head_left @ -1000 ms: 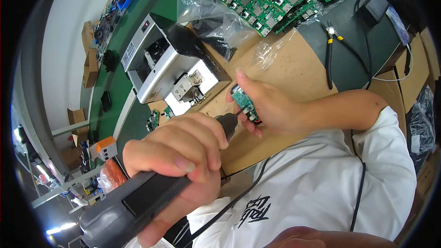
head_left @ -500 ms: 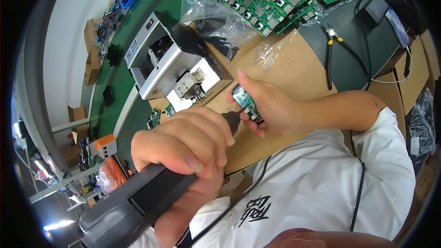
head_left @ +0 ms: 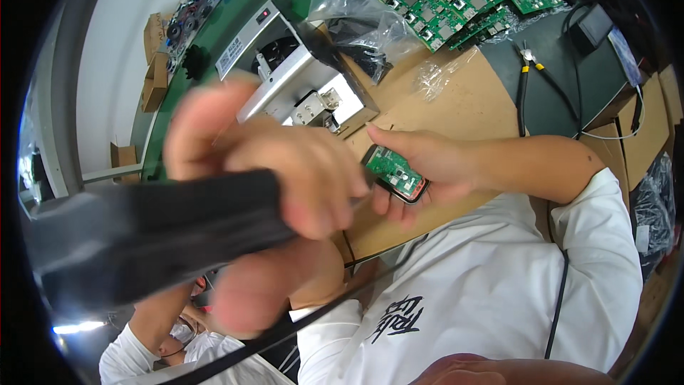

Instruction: Assembling circuit boards into plastic housings and securing them with screws using an electric screwdriver.

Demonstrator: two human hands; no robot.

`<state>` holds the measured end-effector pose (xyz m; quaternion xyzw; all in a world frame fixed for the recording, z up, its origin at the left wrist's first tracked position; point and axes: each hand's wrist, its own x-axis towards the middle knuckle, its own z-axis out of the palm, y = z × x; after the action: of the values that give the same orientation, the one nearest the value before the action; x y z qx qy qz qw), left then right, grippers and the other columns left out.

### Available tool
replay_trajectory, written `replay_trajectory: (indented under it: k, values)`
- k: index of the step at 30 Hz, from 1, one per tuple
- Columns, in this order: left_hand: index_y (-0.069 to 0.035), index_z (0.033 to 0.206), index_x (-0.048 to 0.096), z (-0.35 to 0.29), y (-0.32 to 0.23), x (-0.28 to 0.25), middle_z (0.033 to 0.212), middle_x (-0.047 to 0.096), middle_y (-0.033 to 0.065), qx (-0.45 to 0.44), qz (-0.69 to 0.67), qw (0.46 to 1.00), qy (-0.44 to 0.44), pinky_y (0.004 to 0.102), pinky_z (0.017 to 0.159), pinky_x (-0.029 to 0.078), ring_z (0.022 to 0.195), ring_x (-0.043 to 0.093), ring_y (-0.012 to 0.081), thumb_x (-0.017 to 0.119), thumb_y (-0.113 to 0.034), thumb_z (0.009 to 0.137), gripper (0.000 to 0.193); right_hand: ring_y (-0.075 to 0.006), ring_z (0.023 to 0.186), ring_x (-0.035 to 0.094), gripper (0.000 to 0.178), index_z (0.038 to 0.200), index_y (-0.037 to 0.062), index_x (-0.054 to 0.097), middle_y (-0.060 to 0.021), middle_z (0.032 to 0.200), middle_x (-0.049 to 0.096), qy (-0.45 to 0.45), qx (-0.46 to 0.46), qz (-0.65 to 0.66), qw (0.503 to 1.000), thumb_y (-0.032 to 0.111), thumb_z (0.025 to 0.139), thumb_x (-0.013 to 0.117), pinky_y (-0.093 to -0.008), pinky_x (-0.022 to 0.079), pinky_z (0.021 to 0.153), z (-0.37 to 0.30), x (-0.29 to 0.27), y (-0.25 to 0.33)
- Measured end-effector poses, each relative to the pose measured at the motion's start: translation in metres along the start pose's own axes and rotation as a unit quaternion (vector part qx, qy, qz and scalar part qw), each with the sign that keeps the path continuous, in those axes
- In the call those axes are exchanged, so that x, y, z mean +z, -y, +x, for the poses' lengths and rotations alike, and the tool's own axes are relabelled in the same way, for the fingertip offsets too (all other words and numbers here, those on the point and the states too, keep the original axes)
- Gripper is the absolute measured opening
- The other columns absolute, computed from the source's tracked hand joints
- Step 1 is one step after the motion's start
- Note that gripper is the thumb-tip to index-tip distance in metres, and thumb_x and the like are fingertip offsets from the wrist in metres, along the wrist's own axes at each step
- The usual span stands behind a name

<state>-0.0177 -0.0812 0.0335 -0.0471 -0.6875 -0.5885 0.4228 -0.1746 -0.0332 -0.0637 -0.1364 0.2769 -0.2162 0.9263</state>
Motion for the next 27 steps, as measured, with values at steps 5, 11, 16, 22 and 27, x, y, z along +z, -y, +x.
replay_trajectory:
  k: [5,11,16,22,27]
  values:
    - [0.004,0.144,0.029,-0.012,-0.039,0.007,0.089,0.056,0.0028,0.066,0.185,0.956,-0.219,0.0310,0.061,0.047,0.068,0.053,0.0127,0.064,-0.051,0.089,0.085,-0.0170,0.055,0.064,0.071,0.095,0.0052,0.065,-0.0066,0.071,0.064,-0.046,-0.016,0.019,0.999,0.068,0.096,0.032,-0.0323,0.053,0.046,0.004,-0.004,0.000]
    - [0.006,0.143,0.030,-0.024,-0.047,-0.006,0.095,0.058,0.0046,0.060,0.276,0.933,-0.221,0.0321,0.062,0.048,0.072,0.056,0.0139,0.064,-0.040,0.092,0.076,-0.0116,0.054,0.059,0.069,0.096,0.0042,0.064,-0.0035,0.071,0.060,0.110,0.000,-0.069,0.992,0.067,0.095,0.037,-0.0276,0.049,0.045,-0.007,-0.008,0.004]
    - [0.004,0.143,0.030,-0.020,-0.036,0.003,0.094,0.059,0.0070,0.062,0.295,0.929,-0.215,0.0336,0.062,0.049,0.073,0.057,0.0171,0.064,-0.039,0.093,0.075,-0.0095,0.045,0.053,0.065,0.096,0.0043,0.064,-0.0013,0.066,0.055,0.081,-0.064,-0.098,0.990,0.063,0.097,0.036,-0.0230,0.042,0.039,-0.012,-0.003,0.003]
    - [0.002,0.130,0.042,-0.076,0.013,0.006,0.106,0.056,0.0143,0.202,0.524,0.758,-0.331,0.0315,0.072,0.049,0.084,0.057,0.0217,0.066,-0.040,0.090,0.062,-0.0064,0.042,0.046,0.056,0.100,0.0061,0.059,0.0005,0.063,0.050,0.193,-0.026,0.028,0.980,0.058,0.100,0.037,-0.0235,0.037,0.036,-0.007,-0.017,-0.002]
    - [0.005,0.109,0.065,-0.072,0.043,0.023,0.102,0.064,0.0154,-0.118,0.365,0.901,-0.203,0.0314,0.073,0.048,0.087,0.061,0.0228,0.070,-0.017,0.084,0.034,-0.0070,0.042,0.048,0.055,0.100,0.0106,0.055,-0.0010,0.064,0.053,0.176,0.005,0.076,0.981,0.061,0.098,0.035,-0.0238,0.038,0.035,0.001,-0.021,-0.005]
